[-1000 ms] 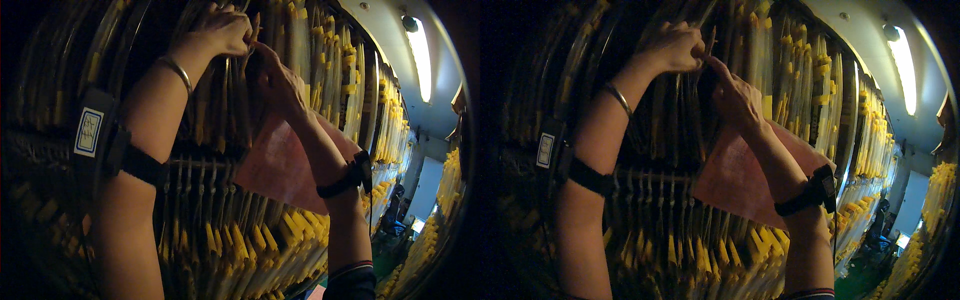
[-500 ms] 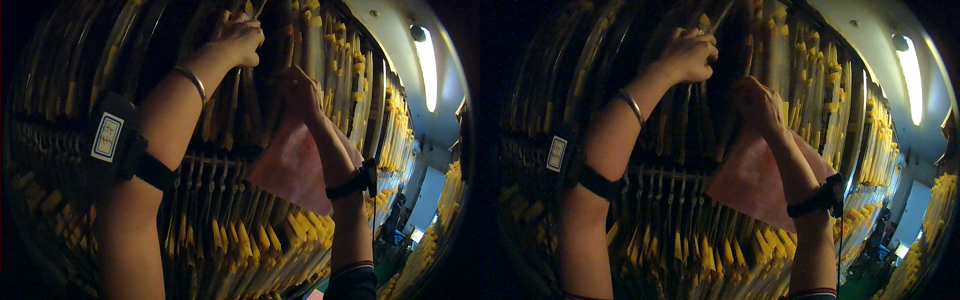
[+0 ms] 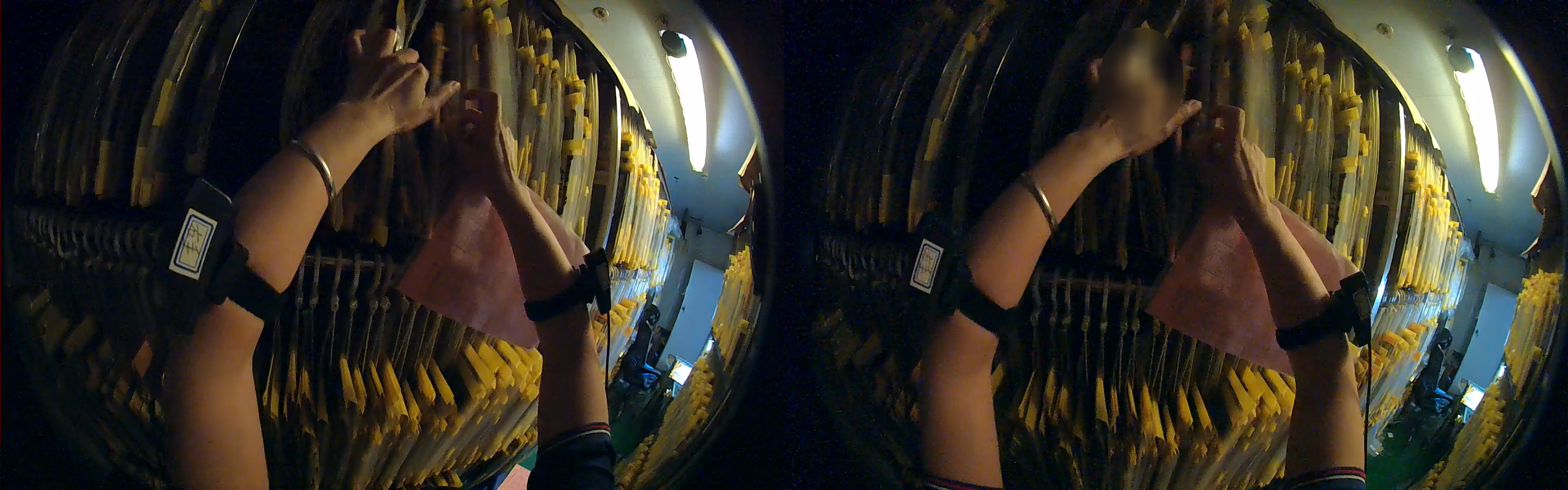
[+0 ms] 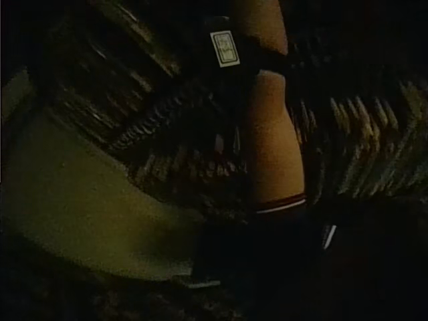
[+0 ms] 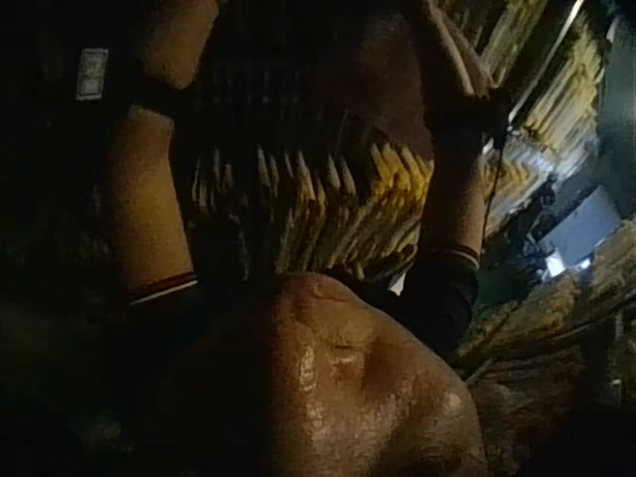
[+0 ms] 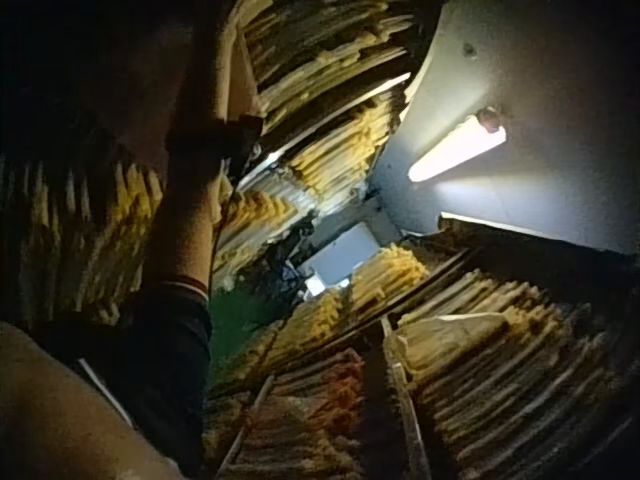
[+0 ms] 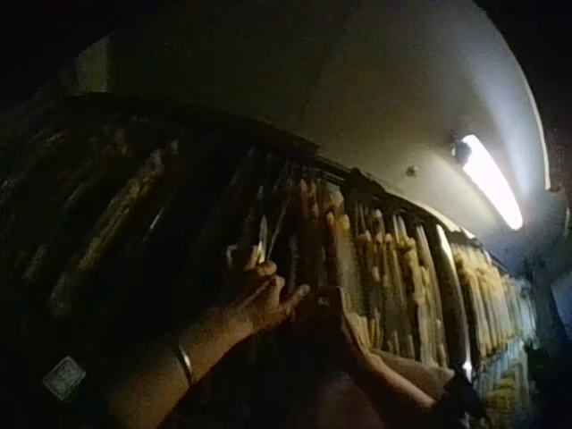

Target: The person is retrieving, checking, and filing production-related documents in a large hanging file system.

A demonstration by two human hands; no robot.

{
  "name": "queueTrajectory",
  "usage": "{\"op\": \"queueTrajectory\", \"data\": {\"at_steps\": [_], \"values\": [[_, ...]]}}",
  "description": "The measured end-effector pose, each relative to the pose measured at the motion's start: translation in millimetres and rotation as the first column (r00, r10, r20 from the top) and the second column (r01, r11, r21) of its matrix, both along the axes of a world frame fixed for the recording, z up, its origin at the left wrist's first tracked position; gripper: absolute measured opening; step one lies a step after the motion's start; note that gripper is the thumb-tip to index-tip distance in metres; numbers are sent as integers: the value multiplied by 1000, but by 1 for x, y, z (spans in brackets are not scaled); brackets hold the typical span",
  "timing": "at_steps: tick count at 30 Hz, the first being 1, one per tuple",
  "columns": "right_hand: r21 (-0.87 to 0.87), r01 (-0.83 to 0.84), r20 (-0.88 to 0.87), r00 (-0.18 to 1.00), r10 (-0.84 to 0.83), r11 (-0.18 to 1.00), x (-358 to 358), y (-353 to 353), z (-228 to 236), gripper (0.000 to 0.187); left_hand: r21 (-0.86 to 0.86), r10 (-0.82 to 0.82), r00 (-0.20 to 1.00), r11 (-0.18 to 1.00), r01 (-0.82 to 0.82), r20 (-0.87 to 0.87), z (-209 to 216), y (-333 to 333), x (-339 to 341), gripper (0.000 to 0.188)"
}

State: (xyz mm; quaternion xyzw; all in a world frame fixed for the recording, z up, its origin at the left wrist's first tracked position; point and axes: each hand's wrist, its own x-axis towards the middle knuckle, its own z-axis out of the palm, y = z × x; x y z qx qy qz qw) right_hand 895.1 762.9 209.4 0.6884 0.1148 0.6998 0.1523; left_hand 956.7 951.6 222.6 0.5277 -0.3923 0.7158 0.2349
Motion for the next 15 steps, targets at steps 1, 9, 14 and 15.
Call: {"op": "queueTrajectory", "data": {"at_steps": [1,9,14,15], "values": [[7,10,12,1000,-10,1000,-4,-5,4,26,18,42,997,999,-41,-59,-1,-3,-10,24],[237,57,-126,992,-28,970,-39,51,-10,17,-30,137,987,990,-140,-87,0,0,-2,24],[120,-41,-105,993,54,992,-28,48,-12,15,-268,-37,986,960,80,162,17,4,-7,22],[104,-58,-105,992,69,993,-29,51,-13,15,-264,-33,986,961,76,165,22,9,-13,22]]}}
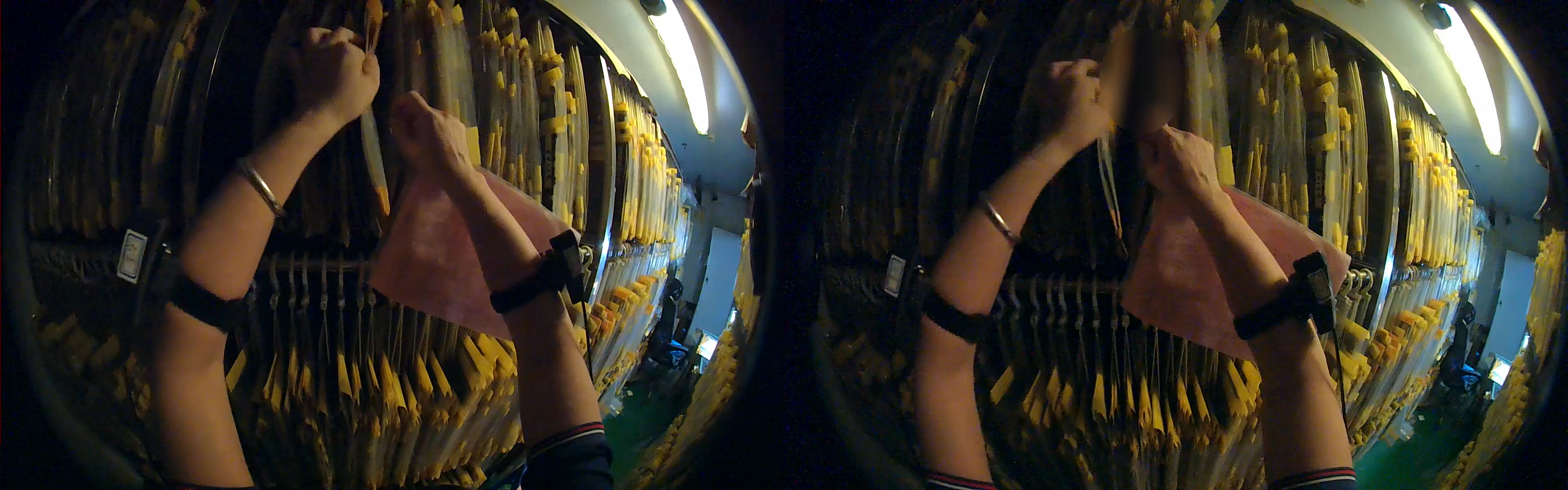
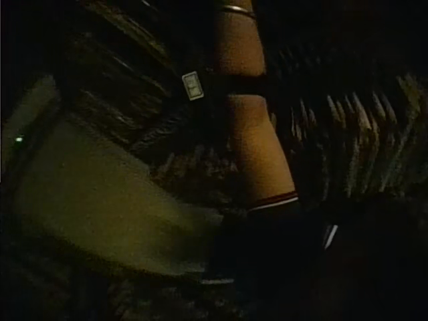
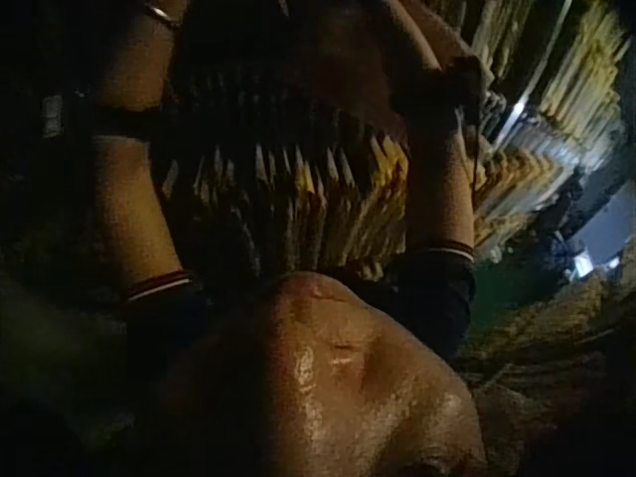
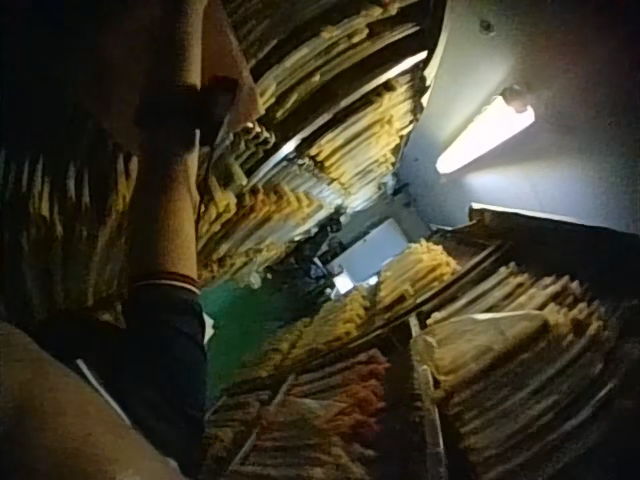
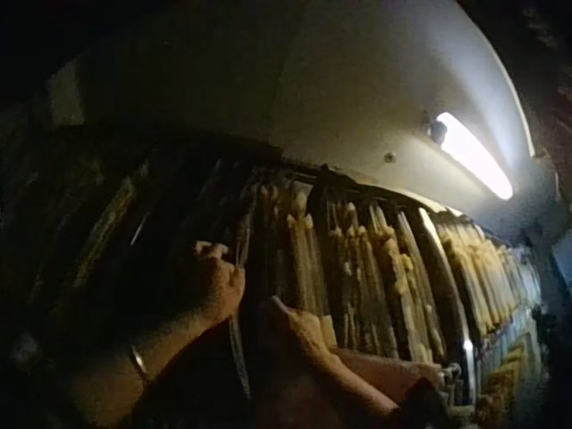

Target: The person is retrieving, checking, and filing production-related documents in a large hanging file system.

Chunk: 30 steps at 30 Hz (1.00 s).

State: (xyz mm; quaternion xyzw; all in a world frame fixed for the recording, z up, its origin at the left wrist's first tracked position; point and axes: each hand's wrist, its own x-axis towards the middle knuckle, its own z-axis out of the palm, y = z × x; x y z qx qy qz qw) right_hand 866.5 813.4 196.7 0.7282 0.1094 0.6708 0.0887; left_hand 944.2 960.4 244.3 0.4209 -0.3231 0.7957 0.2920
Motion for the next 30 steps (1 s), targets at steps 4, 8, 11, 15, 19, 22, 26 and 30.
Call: {"op": "queueTrajectory", "data": {"at_steps": [4,8,11,15,19,22,26,30], "values": [[-113,-111,35,993,116,987,-2,0,-1,11,208,-245,906,922,328,-345,-4,21,-49,27],[15,-38,24,999,37,999,-37,9,-11,14,324,-368,850,807,493,-377,-57,13,-78,37],[7,-162,126,979,160,987,-80,-1,-16,19,525,-565,648,393,755,-511,-123,9,-100,78],[163,-266,59,964,260,950,-130,10,-36,14,481,-292,554,288,828,-780,-189,19,-112,91],[137,-147,224,968,114,980,-141,27,-44,17,529,-449,646,372,763,-617,-210,18,-112,74],[163,-44,262,965,0,986,-121,76,-46,23,518,-391,628,357,777,-673,-207,25,-96,52],[153,187,373,898,-232,970,-95,74,-7,27,168,-536,137,-9,986,-833,-200,28,-102,29],[200,431,27,895,-445,880,-80,104,12,32,89,-348,149,183,979,-926,-216,58,-75,25]]}}
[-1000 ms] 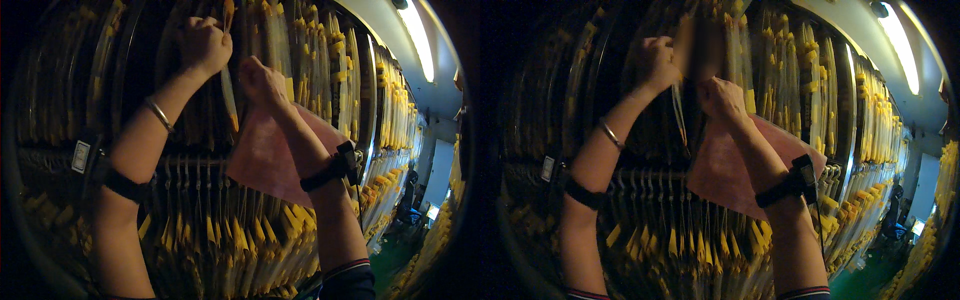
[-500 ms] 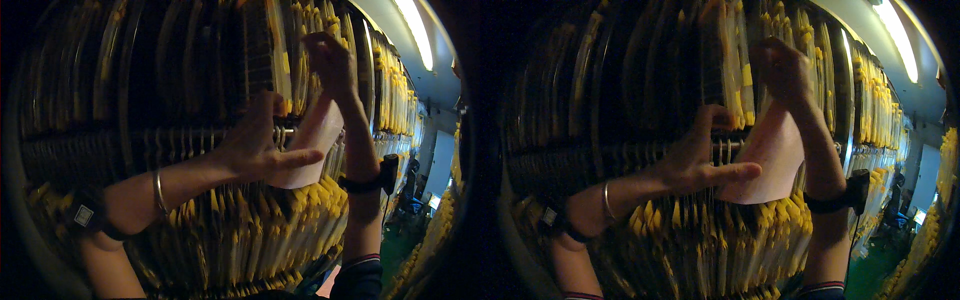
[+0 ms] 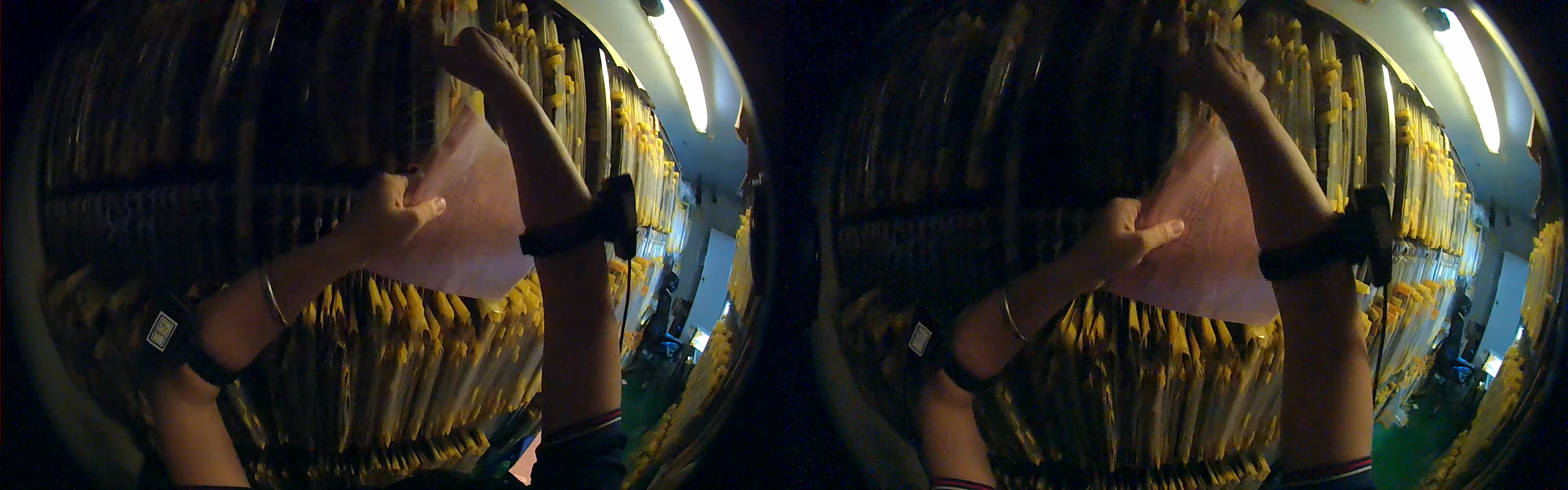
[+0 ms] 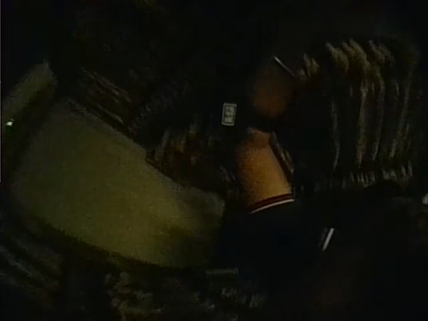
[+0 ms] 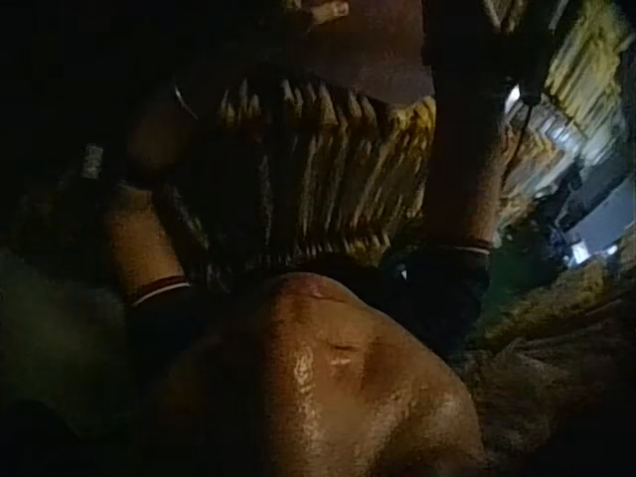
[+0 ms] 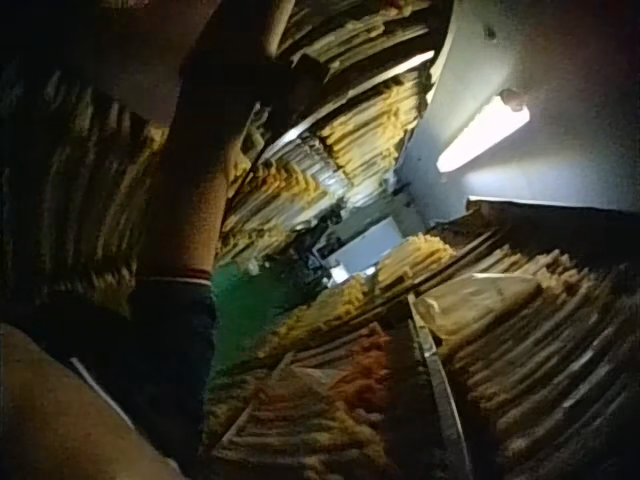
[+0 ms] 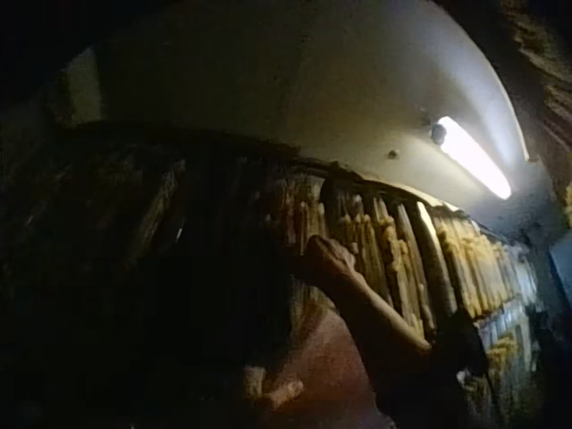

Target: The person is retrieving, checking, and filing production-related documents in a large hanging file system.

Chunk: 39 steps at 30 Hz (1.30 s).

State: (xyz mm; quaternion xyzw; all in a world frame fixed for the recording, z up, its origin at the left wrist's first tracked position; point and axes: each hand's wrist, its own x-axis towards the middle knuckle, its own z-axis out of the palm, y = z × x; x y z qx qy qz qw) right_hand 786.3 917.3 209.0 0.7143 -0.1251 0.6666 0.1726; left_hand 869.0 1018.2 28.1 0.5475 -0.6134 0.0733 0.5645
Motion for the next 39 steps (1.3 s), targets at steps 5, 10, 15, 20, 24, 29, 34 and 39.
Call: {"op": "queueTrajectory", "data": {"at_steps": [5,10,15,20,24,29,34,39], "values": [[-145,287,-509,799,-320,947,11,3,20,24,296,140,981,939,-174,132,-28,19,-8,17],[-286,200,-578,744,-335,937,-66,20,18,24,-3,45,962,999,-46,268,-78,31,6,12],[-85,278,-364,885,-289,957,-219,-54,-24,25,216,-306,920,942,256,243,-92,-19,2,21],[273,225,-117,973,-200,935,-341,-162,-143,27,312,-400,857,901,303,324,-105,-41,-22,25],[554,176,68,965,-255,814,-442,-222,-295,28,413,-552,797,803,430,245,-116,-67,-47,28],[803,109,139,922,-361,586,-487,-286,-510,30,549,-601,749,740,389,279,-160,-138,-79,31],[100,-983,995,98,22,-155,-449,-283,-692,41,572,-569,817,642,511,-91,-242,-213,-118,33],[123,-966,942,42,-332,226,-379,-269,-735,31,741,-367,909,551,384,-198,-402,-276,-105,22]]}}
